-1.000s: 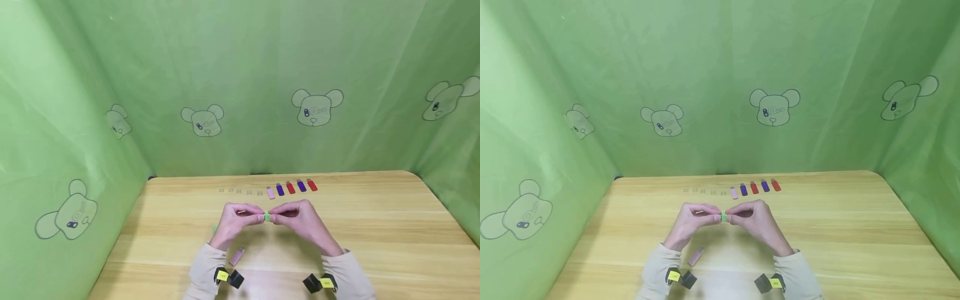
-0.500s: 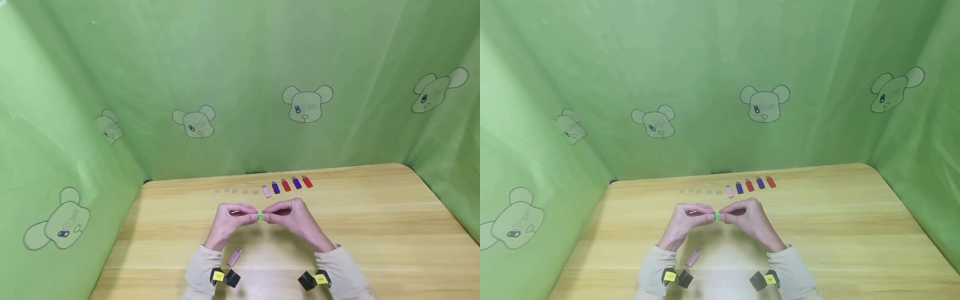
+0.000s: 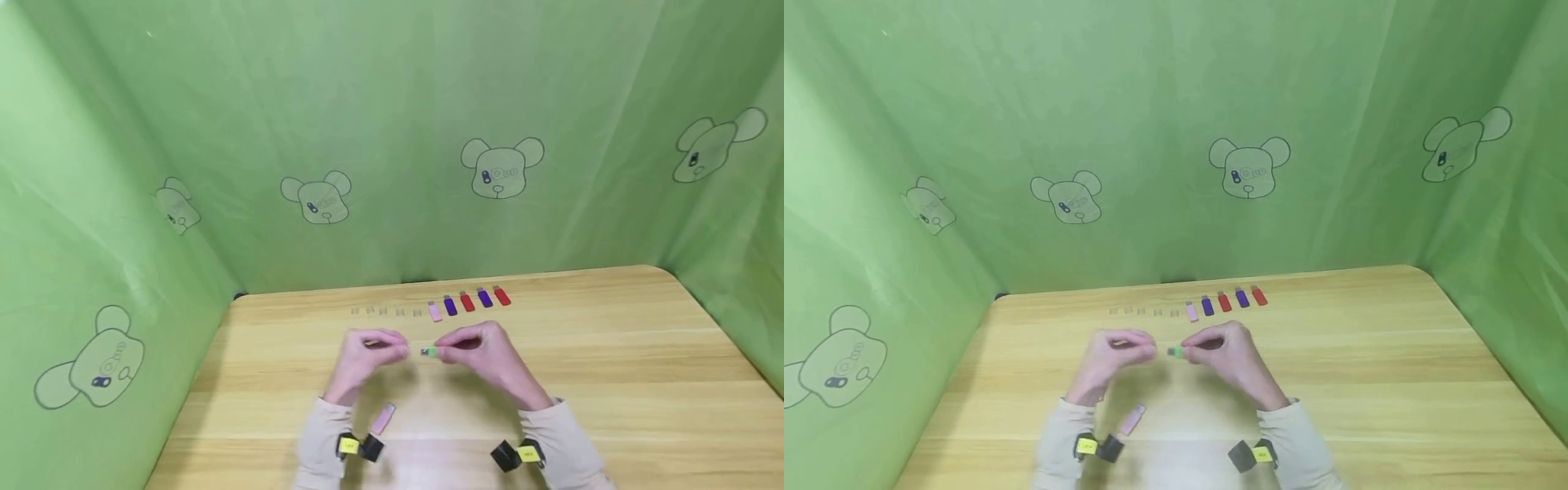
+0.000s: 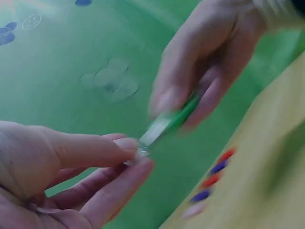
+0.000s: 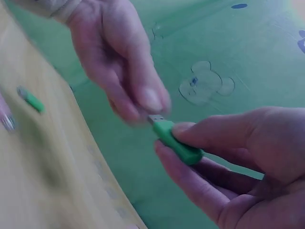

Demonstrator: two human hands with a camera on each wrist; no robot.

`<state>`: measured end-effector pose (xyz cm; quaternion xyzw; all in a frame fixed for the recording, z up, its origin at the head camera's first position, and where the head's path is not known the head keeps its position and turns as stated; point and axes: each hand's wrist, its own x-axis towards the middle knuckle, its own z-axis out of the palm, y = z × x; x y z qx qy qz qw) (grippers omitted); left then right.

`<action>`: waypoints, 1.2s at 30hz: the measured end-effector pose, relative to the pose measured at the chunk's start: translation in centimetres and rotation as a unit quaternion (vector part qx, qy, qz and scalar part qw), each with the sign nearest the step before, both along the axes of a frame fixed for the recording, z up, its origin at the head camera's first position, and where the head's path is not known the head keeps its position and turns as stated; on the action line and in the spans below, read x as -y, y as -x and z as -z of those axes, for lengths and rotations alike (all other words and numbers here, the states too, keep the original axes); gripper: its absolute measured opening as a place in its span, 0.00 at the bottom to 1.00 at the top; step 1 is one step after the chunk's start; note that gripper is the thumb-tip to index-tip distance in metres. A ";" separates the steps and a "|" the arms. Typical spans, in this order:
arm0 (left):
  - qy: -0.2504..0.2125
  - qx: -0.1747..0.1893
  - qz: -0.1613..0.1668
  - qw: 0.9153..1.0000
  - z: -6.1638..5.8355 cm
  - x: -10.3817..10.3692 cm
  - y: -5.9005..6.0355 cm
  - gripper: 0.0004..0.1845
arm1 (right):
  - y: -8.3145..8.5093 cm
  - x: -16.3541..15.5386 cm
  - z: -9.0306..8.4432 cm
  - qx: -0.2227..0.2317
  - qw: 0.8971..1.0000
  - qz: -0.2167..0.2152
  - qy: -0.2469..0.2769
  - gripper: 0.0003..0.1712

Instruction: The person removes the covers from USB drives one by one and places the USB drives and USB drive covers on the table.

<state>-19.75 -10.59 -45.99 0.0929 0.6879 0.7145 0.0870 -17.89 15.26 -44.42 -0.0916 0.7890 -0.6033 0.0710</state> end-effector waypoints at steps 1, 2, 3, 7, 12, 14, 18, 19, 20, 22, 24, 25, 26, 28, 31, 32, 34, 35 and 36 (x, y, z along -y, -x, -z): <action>-0.009 0.003 -0.018 1.000 -0.1 0.7 0.1 0.13 | 0.0 -0.5 0.0 0.004 1.000 0.010 0.002 0.13; -0.018 0.007 -0.036 0.999 -0.2 1.4 0.2 0.13 | 0.0 -0.9 0.0 0.007 1.000 0.021 0.005 0.14; -0.026 0.011 -0.052 0.998 -0.3 2.1 0.4 0.13 | 0.0 -1.3 -0.1 0.009 0.999 0.030 0.009 0.14; -0.058 0.040 -0.067 0.995 -0.6 3.4 0.9 0.13 | 0.5 -1.9 0.3 0.010 0.999 0.035 0.032 0.16; -0.043 0.052 -0.074 0.995 0.0 3.8 1.3 0.13 | 2.0 -2.9 2.1 0.005 0.996 0.091 0.012 0.19; -0.028 0.043 -0.080 0.995 0.2 3.7 1.3 0.13 | 2.7 -4.3 3.1 0.011 0.991 0.133 -0.006 0.22; -0.007 0.022 -0.090 0.996 0.6 3.2 1.5 0.13 | 4.5 -7.7 4.5 0.040 0.975 0.218 -0.031 0.27; -0.003 0.017 -0.095 0.995 0.7 3.1 1.5 0.12 | 5.1 -8.6 4.7 0.042 0.971 0.233 -0.042 0.27; -0.001 0.013 -0.100 0.995 0.8 3.0 1.6 0.12 | 5.8 -9.3 4.9 0.046 0.967 0.246 -0.047 0.27; 0.003 0.008 -0.113 0.994 0.9 3.0 1.8 0.11 | 7.3 -10.5 5.1 0.046 0.961 0.267 -0.063 0.26; 0.009 0.003 -0.124 0.992 1.0 3.1 1.9 0.10 | 8.8 -11.5 5.4 0.040 0.956 0.279 -0.085 0.25; 0.011 0.002 -0.127 0.992 1.1 3.2 1.9 0.10 | 9.4 -11.9 5.6 0.039 0.953 0.283 -0.096 0.25; 0.014 0.002 -0.129 0.992 1.2 3.3 2.0 0.10 | 10.0 -12.2 5.8 0.039 0.951 0.287 -0.104 0.24; 0.014 0.005 -0.134 0.991 1.4 3.5 2.2 0.10 | 11.0 -12.7 6.2 0.036 0.947 0.294 -0.124 0.23; 0.009 0.007 -0.143 0.990 1.8 3.9 2.4 0.10 | 12.1 -12.9 6.8 0.023 0.943 0.298 -0.147 0.21; 0.006 0.006 -0.147 0.989 1.9 4.1 2.5 0.10 | 12.4 -12.9 7.0 0.016 0.941 0.301 -0.155 0.20; 0.007 0.004 -0.156 0.988 2.0 4.4 2.7 0.10 | 13.0 -12.8 7.3 0.012 0.937 0.306 -0.166 0.19; 0.009 0.004 -0.160 0.987 2.1 4.6 2.7 0.10 | 13.2 -12.7 7.4 0.011 0.936 0.307 -0.171 0.19; 0.014 0.005 -0.165 0.986 2.2 4.8 2.9 0.10 | 13.3 -12.7 7.5 0.013 0.935 0.307 -0.177 0.18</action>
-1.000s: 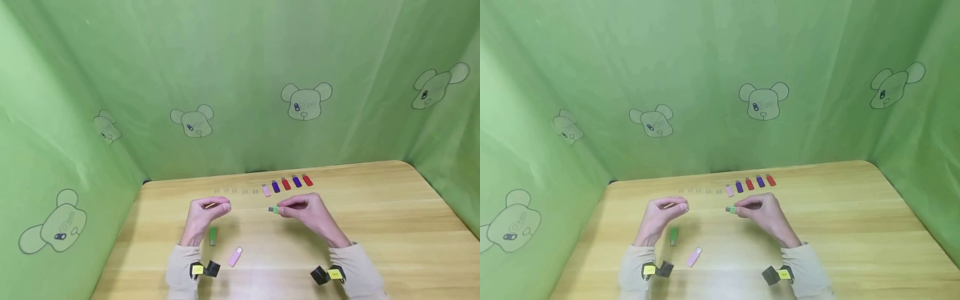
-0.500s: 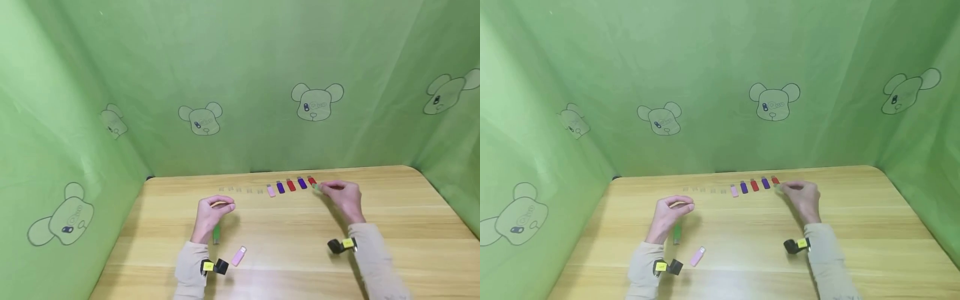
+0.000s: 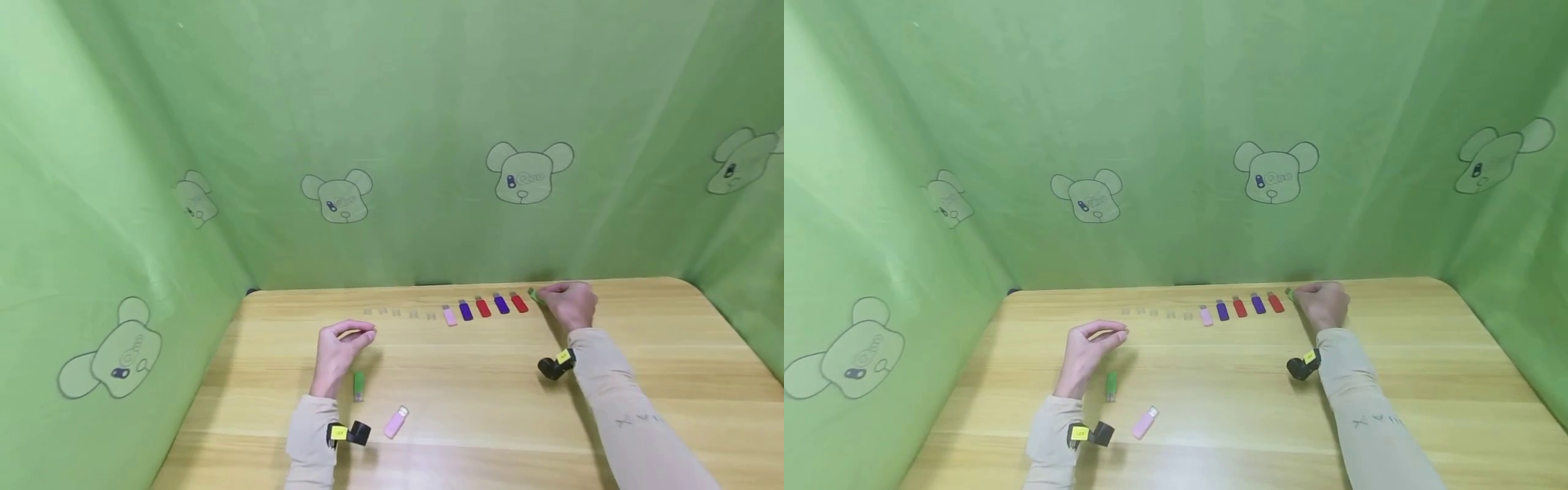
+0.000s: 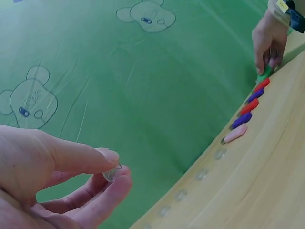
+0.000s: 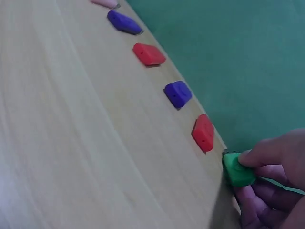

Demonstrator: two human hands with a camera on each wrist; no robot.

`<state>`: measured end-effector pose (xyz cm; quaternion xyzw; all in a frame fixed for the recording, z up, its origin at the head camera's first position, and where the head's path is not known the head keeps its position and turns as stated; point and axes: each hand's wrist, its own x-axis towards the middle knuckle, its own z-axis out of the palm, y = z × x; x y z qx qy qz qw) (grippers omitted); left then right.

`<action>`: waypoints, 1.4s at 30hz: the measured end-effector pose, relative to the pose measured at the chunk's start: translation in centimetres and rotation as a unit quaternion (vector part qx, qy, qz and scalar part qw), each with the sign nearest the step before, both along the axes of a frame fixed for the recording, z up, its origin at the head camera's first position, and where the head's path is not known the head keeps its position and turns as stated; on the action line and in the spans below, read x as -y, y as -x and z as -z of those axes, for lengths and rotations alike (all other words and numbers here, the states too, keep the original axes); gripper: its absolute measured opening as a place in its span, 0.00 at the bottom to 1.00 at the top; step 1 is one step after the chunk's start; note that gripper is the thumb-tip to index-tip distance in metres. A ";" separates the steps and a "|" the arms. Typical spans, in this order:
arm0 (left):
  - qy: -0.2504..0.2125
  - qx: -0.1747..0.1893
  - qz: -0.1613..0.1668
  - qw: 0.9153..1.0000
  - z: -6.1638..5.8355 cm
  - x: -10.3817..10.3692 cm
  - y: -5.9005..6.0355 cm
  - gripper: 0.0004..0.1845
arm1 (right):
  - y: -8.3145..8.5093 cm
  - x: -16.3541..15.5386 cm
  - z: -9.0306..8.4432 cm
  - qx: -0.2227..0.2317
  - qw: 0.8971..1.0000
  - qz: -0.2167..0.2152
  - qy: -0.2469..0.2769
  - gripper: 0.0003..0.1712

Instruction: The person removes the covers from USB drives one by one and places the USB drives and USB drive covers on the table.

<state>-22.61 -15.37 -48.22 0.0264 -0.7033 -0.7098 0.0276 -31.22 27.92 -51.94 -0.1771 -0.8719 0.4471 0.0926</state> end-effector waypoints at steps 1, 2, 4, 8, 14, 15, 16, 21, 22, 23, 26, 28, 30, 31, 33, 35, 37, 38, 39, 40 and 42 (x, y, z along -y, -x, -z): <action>0.007 0.001 -0.003 1.000 0.1 0.1 0.1 0.10 | 0.0 -0.1 0.1 0.004 1.000 0.001 -0.004 0.18; 0.014 0.002 -0.007 1.000 0.2 0.2 0.2 0.10 | 0.1 -0.1 0.1 0.008 1.000 0.000 -0.009 0.18; 0.031 0.003 -0.015 0.999 0.5 0.6 0.5 0.09 | 0.1 -0.2 0.2 0.015 1.000 -0.007 -0.022 0.18; 0.058 0.000 -0.033 0.998 1.0 1.5 1.1 0.09 | 0.0 -0.1 0.2 -0.003 0.999 -0.021 -0.049 0.15; 0.123 -0.011 -0.038 0.992 1.9 2.8 3.2 0.09 | -1.1 -0.1 0.0 -0.038 0.998 -0.014 -0.051 0.13; 0.138 -0.014 -0.037 0.990 2.0 2.9 3.8 0.09 | -1.4 -0.2 -0.1 -0.041 0.998 -0.012 -0.048 0.13; 0.153 -0.018 -0.035 0.987 2.1 3.1 4.4 0.09 | -1.7 -0.2 -0.1 -0.045 0.998 -0.010 -0.046 0.14; 0.259 -0.048 -0.012 0.965 2.2 3.6 7.4 0.08 | -3.2 0.4 -0.6 -0.059 0.996 -0.026 -0.063 0.13; 0.278 -0.054 -0.005 0.959 2.2 3.6 7.9 0.08 | -3.5 0.7 -0.7 -0.063 0.995 -0.033 -0.069 0.13; 0.299 -0.059 0.000 0.952 2.3 3.6 8.4 0.08 | -3.8 1.1 -0.8 -0.063 0.995 -0.043 -0.067 0.13; 0.350 -0.067 0.010 0.934 2.7 3.8 9.4 0.08 | -4.9 2.5 -1.5 -0.072 0.993 -0.070 -0.058 0.12; 0.368 -0.066 0.014 0.927 3.0 3.9 9.8 0.08 | -5.5 3.3 -1.8 -0.084 0.991 -0.089 -0.056 0.12; 0.379 -0.066 0.015 0.923 3.4 4.1 10.1 0.08 | -6.2 4.1 -2.3 -0.098 0.988 -0.103 -0.061 0.11; 0.383 -0.067 0.015 0.921 3.6 4.1 10.2 0.08 | -6.4 4.5 -2.5 -0.103 0.986 -0.108 -0.067 0.11; 0.386 -0.072 0.012 0.920 3.9 4.2 10.4 0.08 | -6.8 5.3 -2.9 -0.110 0.983 -0.120 -0.079 0.11; 0.388 -0.077 0.007 0.918 4.2 4.2 10.6 0.09 | -7.2 6.0 -3.4 -0.108 0.982 -0.131 -0.085 0.11; 0.393 -0.081 0.006 0.916 4.3 4.2 10.7 0.09 | -7.6 6.8 -3.9 -0.106 0.980 -0.141 -0.090 0.12; 0.395 -0.083 0.007 0.915 4.3 4.1 10.8 0.09 | -7.8 7.1 -4.1 -0.106 0.979 -0.148 -0.091 0.13; 0.395 -0.085 0.010 0.915 4.3 4.0 10.8 0.09 | -8.1 7.5 -4.3 -0.106 0.978 -0.154 -0.091 0.13; 0.391 -0.087 0.012 0.916 4.2 3.9 10.8 0.10 | -8.3 7.9 -4.5 -0.107 0.977 -0.161 -0.091 0.13; 0.376 -0.089 0.014 0.922 3.8 3.7 10.7 0.11 | -8.9 8.6 -5.0 -0.105 0.974 -0.182 -0.087 0.13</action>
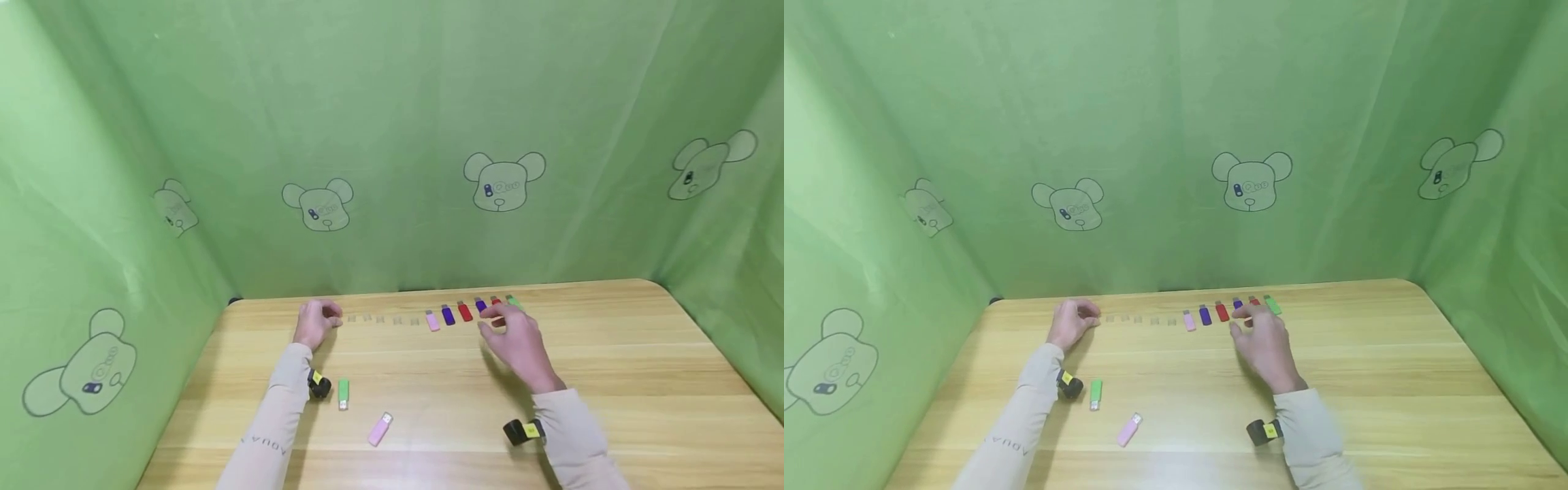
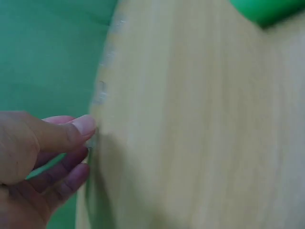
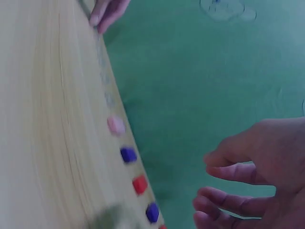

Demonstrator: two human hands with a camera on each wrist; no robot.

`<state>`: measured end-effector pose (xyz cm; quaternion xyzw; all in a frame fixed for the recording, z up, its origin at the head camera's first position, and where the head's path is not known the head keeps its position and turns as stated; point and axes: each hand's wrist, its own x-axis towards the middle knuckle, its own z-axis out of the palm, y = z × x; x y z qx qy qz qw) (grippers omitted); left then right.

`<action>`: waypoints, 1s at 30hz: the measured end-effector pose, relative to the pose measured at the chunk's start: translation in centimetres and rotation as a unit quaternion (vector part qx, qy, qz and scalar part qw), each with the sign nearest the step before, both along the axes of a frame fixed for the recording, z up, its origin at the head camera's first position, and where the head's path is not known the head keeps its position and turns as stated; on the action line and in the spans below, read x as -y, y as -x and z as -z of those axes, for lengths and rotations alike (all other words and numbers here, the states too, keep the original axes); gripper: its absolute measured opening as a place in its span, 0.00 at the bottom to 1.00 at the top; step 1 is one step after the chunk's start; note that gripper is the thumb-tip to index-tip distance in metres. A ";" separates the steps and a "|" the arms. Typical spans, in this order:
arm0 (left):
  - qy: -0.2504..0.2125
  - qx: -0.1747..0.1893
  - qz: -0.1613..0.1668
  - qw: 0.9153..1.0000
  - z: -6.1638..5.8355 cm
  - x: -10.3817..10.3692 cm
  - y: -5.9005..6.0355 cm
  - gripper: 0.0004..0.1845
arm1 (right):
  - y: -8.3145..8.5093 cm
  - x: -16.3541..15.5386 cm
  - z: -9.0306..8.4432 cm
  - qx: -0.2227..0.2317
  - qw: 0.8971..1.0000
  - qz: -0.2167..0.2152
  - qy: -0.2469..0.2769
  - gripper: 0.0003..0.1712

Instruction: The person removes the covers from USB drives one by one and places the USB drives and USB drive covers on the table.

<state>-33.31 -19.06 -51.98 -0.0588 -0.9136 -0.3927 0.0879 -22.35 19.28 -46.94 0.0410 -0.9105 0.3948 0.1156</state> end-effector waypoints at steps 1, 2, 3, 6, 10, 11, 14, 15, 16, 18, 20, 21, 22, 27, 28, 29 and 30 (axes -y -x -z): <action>-0.013 -0.002 0.000 1.000 -0.3 0.0 -0.2 0.11 | -0.2 0.6 -0.2 0.004 1.000 -0.018 0.000 0.14; -0.026 -0.004 -0.001 1.000 -0.6 0.0 -0.5 0.11 | -0.6 1.2 -0.4 0.011 0.999 -0.038 -0.001 0.14; -0.041 -0.008 -0.003 0.999 -0.9 0.0 -0.7 0.11 | -0.9 1.9 -0.6 0.019 0.998 -0.060 -0.002 0.14; -0.078 -0.024 0.000 0.997 -2.0 -0.2 -1.8 0.12 | -2.1 4.3 -0.8 0.042 0.987 -0.151 -0.024 0.15; -0.122 -0.038 0.015 0.992 -3.3 -0.8 -3.8 0.11 | -4.0 8.1 -0.4 0.045 0.953 -0.289 -0.079 0.17; -0.137 -0.040 0.019 0.990 -3.6 -0.9 -4.4 0.11 | -4.4 9.0 -0.2 0.041 0.943 -0.318 -0.091 0.18; -0.182 -0.029 0.026 0.983 -4.3 -1.5 -6.2 0.10 | -5.5 11.4 0.6 0.018 0.917 -0.376 -0.128 0.17; -0.195 -0.023 0.027 0.980 -4.4 -1.7 -6.8 0.10 | -5.7 12.1 0.9 0.005 0.910 -0.390 -0.140 0.16; -0.206 -0.018 0.029 0.978 -4.6 -1.8 -7.4 0.10 | -5.9 12.7 1.3 -0.012 0.903 -0.402 -0.151 0.15; -0.225 -0.007 0.031 0.974 -4.6 -2.1 -8.4 0.10 | -6.1 13.6 2.1 -0.045 0.890 -0.422 -0.167 0.13; -0.237 -0.004 0.034 0.971 -4.6 -2.3 -9.2 0.10 | -6.1 14.2 2.8 -0.072 0.878 -0.438 -0.176 0.11; -0.243 -0.005 0.038 0.969 -4.5 -2.3 -9.5 0.10 | -6.1 14.5 3.1 -0.079 0.874 -0.444 -0.180 0.11; -0.252 -0.003 0.042 0.967 -4.5 -2.4 -9.8 0.10 | -6.1 14.7 3.3 -0.082 0.872 -0.449 -0.180 0.11; -0.272 0.018 0.071 0.960 -4.1 -2.4 -10.5 0.10 | -6.3 15.0 3.9 -0.067 0.874 -0.447 -0.179 0.07; -0.271 0.024 0.074 0.959 -4.0 -2.4 -10.6 0.10 | -6.4 15.0 3.9 -0.064 0.876 -0.444 -0.178 0.06; -0.270 0.029 0.076 0.960 -3.9 -2.4 -10.7 0.10 | -6.5 14.9 3.8 -0.058 0.878 -0.441 -0.175 0.05; -0.269 0.032 0.078 0.960 -3.9 -2.4 -10.7 0.10 | -6.6 14.8 3.6 -0.049 0.882 -0.437 -0.169 0.05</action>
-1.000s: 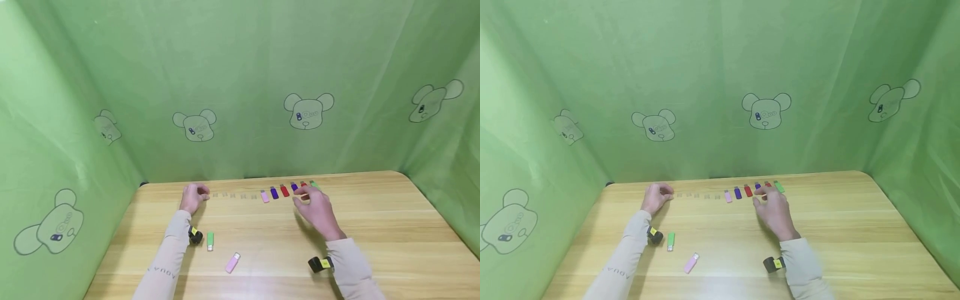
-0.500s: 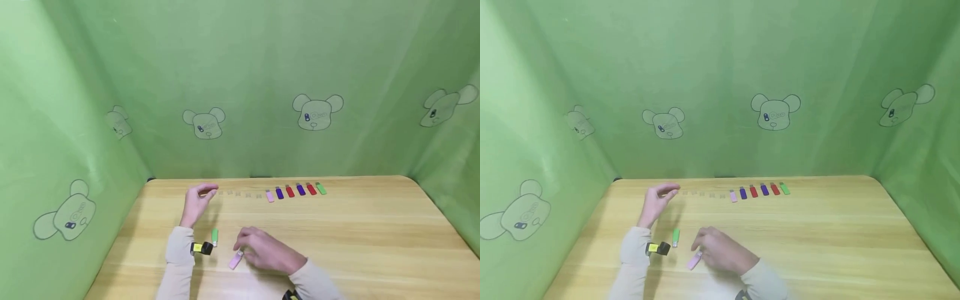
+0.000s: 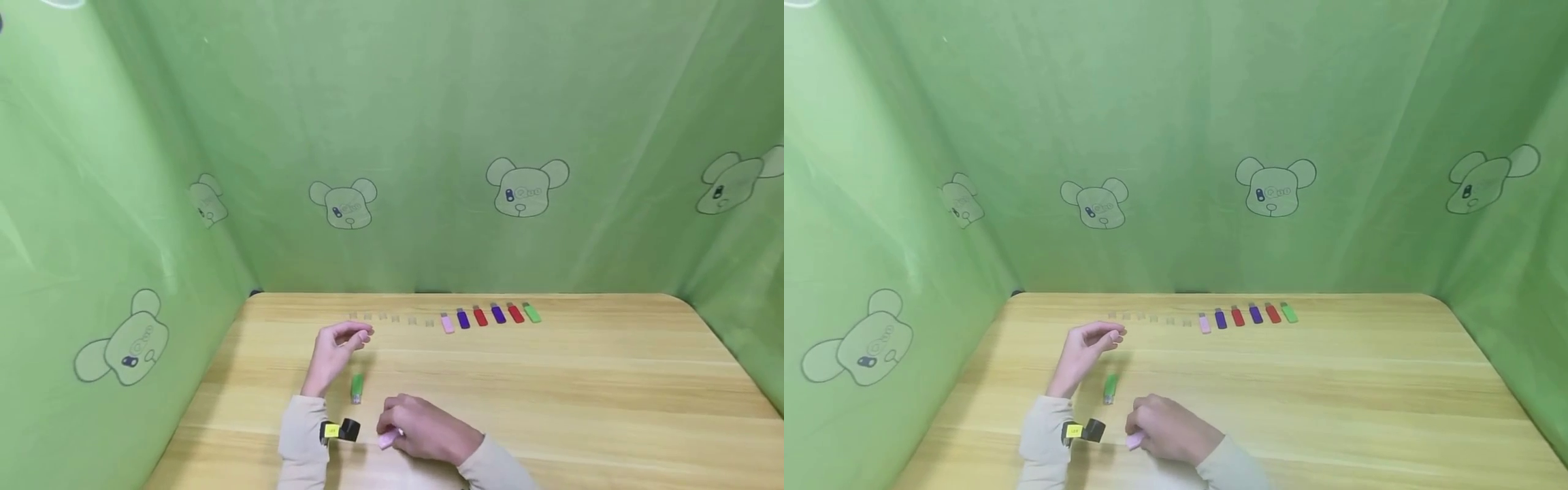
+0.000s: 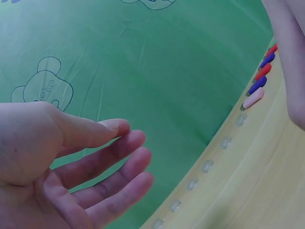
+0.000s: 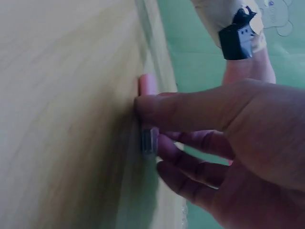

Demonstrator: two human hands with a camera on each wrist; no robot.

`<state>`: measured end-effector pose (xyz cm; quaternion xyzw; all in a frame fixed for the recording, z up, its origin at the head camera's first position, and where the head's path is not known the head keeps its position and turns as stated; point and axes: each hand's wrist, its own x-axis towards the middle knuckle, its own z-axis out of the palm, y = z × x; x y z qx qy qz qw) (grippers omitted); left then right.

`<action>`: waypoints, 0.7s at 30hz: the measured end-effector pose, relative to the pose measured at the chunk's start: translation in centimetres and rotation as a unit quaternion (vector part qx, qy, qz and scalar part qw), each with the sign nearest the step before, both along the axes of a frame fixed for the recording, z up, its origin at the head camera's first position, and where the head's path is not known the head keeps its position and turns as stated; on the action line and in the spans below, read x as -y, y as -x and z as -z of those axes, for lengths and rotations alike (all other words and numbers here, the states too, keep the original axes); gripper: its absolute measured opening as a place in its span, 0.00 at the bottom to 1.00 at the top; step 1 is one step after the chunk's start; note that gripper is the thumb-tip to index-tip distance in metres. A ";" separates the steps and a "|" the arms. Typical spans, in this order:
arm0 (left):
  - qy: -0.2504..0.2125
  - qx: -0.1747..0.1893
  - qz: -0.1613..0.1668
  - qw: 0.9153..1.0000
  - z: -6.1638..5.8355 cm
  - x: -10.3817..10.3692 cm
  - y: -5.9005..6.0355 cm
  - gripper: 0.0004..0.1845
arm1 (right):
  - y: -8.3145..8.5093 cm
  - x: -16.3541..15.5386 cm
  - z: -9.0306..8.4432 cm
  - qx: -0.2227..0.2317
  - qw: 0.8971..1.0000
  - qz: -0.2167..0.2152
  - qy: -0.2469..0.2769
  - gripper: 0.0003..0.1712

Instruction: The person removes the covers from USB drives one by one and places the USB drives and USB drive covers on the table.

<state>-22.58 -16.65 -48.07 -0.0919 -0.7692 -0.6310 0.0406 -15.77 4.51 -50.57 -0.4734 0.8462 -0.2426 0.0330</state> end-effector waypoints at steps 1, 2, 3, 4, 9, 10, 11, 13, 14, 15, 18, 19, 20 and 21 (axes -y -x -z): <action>0.001 0.000 0.004 1.000 0.0 0.0 0.0 0.10 | -0.1 -0.2 -0.1 0.010 1.000 0.007 0.003 0.06; -0.003 0.004 0.009 1.000 -0.1 0.0 -0.1 0.10 | -0.1 -0.4 -0.3 0.023 1.000 0.014 0.008 0.08; -0.007 0.006 0.014 1.000 -0.2 -0.1 -0.2 0.10 | -0.1 -0.7 -0.6 0.038 0.999 0.023 0.014 0.09; -0.012 0.008 0.020 1.000 -0.3 -0.2 -0.2 0.10 | -0.1 -1.0 -0.9 0.053 0.998 0.032 0.020 0.12; -0.033 0.020 0.064 0.997 -1.3 -1.4 -0.8 0.11 | 0.8 -3.5 -2.9 0.093 0.991 0.073 0.068 0.19; -0.036 0.021 0.074 0.996 -1.6 -1.8 -0.9 0.11 | 1.1 -4.1 -3.4 0.095 0.989 0.081 0.081 0.19; -0.037 0.021 0.084 0.996 -1.8 -2.2 -1.1 0.11 | 1.3 -4.7 -3.7 0.098 0.987 0.087 0.096 0.19; -0.037 0.018 0.103 0.994 -2.2 -3.2 -1.4 0.12 | 1.6 -6.0 -4.4 0.107 0.980 0.104 0.132 0.18; -0.036 0.016 0.111 0.993 -2.3 -3.7 -1.5 0.12 | 1.7 -6.6 -4.6 0.115 0.975 0.113 0.154 0.18; -0.033 0.014 0.119 0.992 -2.4 -4.2 -1.6 0.12 | 1.9 -7.1 -4.9 0.127 0.968 0.123 0.177 0.17; -0.031 0.014 0.134 0.990 -2.3 -5.7 -1.8 0.12 | 2.3 -8.3 -5.3 0.175 0.939 0.163 0.248 0.16; -0.035 0.017 0.138 0.990 -2.1 -6.2 -1.9 0.12 | 2.4 -8.6 -5.3 0.195 0.926 0.178 0.271 0.16; -0.043 0.025 0.141 0.989 -2.0 -6.6 -1.9 0.12 | 2.5 -8.9 -5.3 0.212 0.912 0.191 0.294 0.16; -0.054 0.034 0.145 0.987 -2.0 -7.0 -2.0 0.12 | 2.6 -9.0 -5.2 0.223 0.900 0.205 0.313 0.17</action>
